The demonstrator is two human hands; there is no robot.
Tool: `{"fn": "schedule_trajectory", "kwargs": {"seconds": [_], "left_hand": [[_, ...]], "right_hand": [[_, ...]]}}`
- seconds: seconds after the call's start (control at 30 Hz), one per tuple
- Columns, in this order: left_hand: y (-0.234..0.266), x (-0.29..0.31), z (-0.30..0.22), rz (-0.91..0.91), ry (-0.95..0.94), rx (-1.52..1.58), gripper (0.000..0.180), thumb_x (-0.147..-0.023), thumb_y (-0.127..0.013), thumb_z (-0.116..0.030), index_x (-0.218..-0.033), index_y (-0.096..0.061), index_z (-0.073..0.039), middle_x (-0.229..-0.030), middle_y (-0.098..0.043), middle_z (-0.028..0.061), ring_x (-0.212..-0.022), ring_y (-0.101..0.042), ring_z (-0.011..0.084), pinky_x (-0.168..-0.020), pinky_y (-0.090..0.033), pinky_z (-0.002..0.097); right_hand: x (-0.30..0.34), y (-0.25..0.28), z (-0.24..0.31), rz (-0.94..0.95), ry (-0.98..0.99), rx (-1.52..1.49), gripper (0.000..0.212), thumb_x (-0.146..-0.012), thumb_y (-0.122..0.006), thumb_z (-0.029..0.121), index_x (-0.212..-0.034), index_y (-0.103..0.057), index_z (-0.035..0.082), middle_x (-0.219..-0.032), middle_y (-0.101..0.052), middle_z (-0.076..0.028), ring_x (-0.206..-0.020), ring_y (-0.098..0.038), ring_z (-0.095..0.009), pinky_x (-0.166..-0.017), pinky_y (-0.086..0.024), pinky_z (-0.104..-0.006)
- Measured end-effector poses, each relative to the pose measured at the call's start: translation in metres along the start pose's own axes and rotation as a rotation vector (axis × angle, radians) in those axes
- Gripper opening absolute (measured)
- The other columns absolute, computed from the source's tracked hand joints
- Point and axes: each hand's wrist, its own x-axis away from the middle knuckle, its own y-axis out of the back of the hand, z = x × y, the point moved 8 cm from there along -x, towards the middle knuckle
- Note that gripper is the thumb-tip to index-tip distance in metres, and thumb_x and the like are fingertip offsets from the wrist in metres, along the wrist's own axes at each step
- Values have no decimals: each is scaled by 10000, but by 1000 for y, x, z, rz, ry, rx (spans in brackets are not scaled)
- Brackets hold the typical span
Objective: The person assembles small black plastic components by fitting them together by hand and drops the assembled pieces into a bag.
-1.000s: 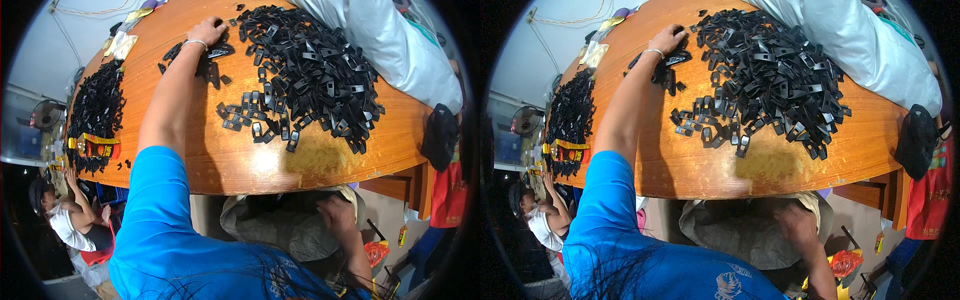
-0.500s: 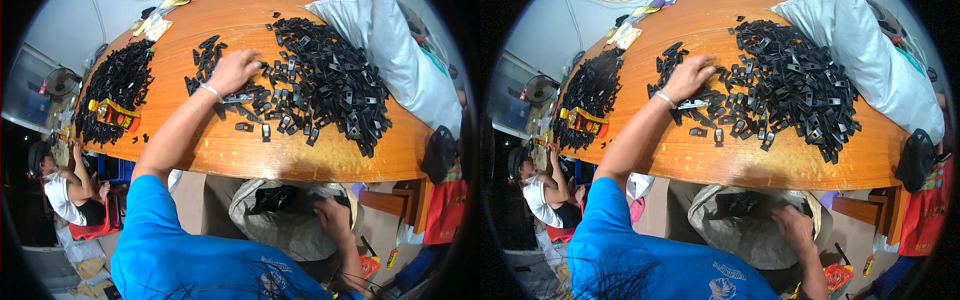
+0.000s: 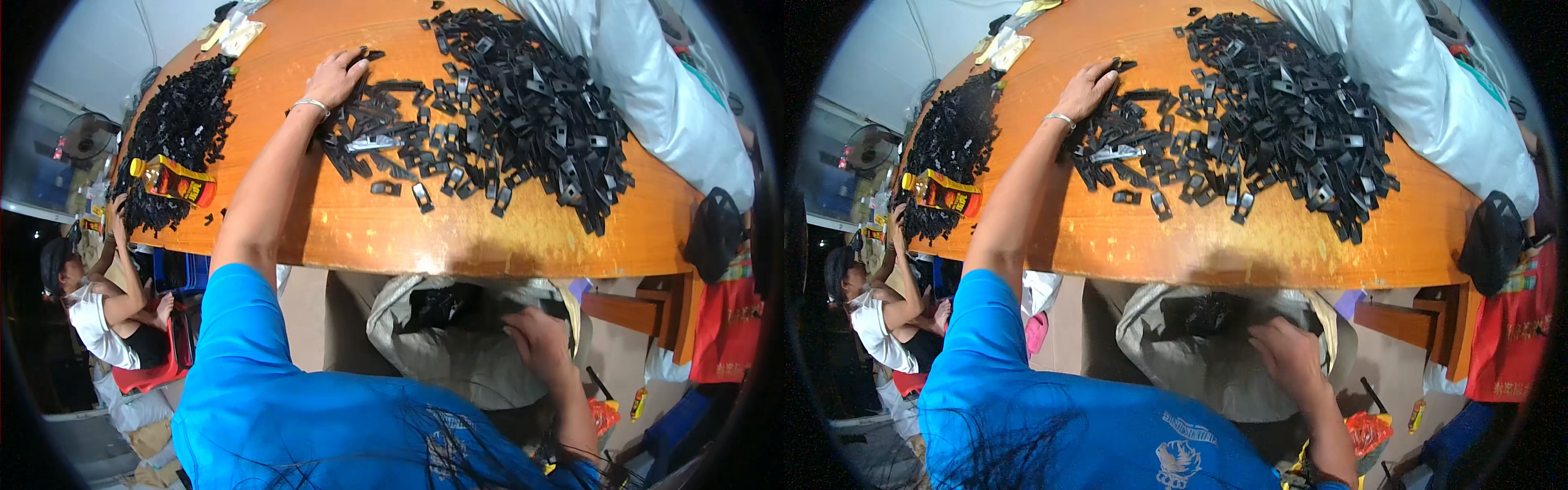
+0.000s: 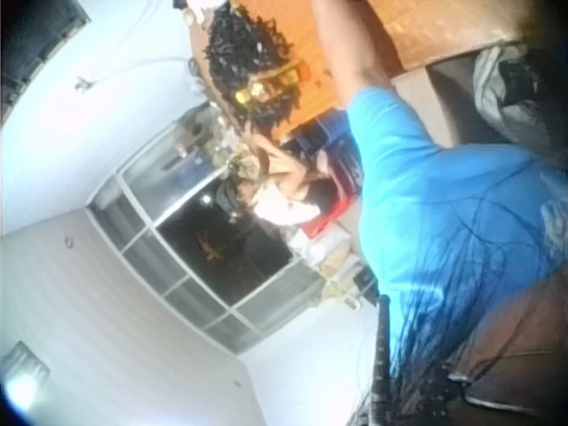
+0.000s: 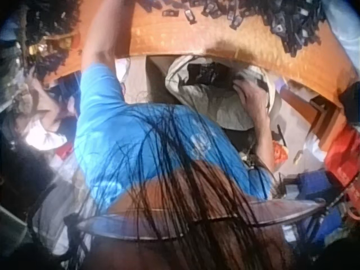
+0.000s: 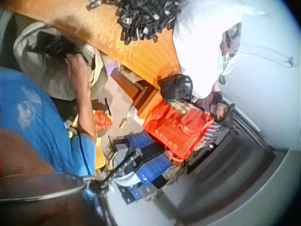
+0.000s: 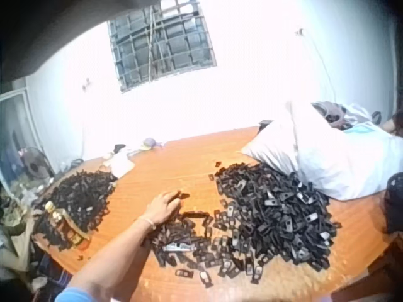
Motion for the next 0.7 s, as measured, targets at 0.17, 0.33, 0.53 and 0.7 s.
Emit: {"fn": "schedule_trajectory", "kwargs": {"seconds": [0.17, 0.33, 0.53, 0.7], "left_hand": [[-10, 32, -49, -50, -125, 60, 589, -1052, -547, -566, -1517, -594, -208, -1537, -569, 169, -1446, -498, 391, -1176, -423, 527], [8, 63, -74, -127, -230, 83, 543, -1061, -573, -496, -1475, -622, -148, -1460, -618, 202, -1383, -534, 416, -1160, -437, 503], [80, 161, -143, -312, -348, 141, 240, -1002, -681, -249, -1154, -770, -87, -1214, -736, 129, -1157, -656, 371, -1021, -513, 470], [81, 221, -163, -149, -489, 22, 175, -894, -766, -82, -1069, -760, -69, -1104, -705, 74, -1066, -649, 313, -929, -526, 425]], "right_hand": [[-28, 21, 41, -40, 189, -37, 204, -856, -791, 39, -1052, -738, 57, -882, -674, -124, -785, -701, -350, -650, -555, -433], [-92, 37, 72, -214, 364, 39, 132, -913, -730, 54, -1038, -738, 98, -905, -669, -119, -802, -699, -362, -666, -564, -446], [-157, 28, 63, -279, 346, 280, 91, -918, -653, 36, -988, -710, 22, -1038, -650, -146, -875, -710, -361, -751, -571, -471], [-173, 17, 67, -211, 394, 460, 100, -920, -601, 44, -917, -688, -5, -997, -626, -165, -876, -717, -370, -757, -580, -482]]}}
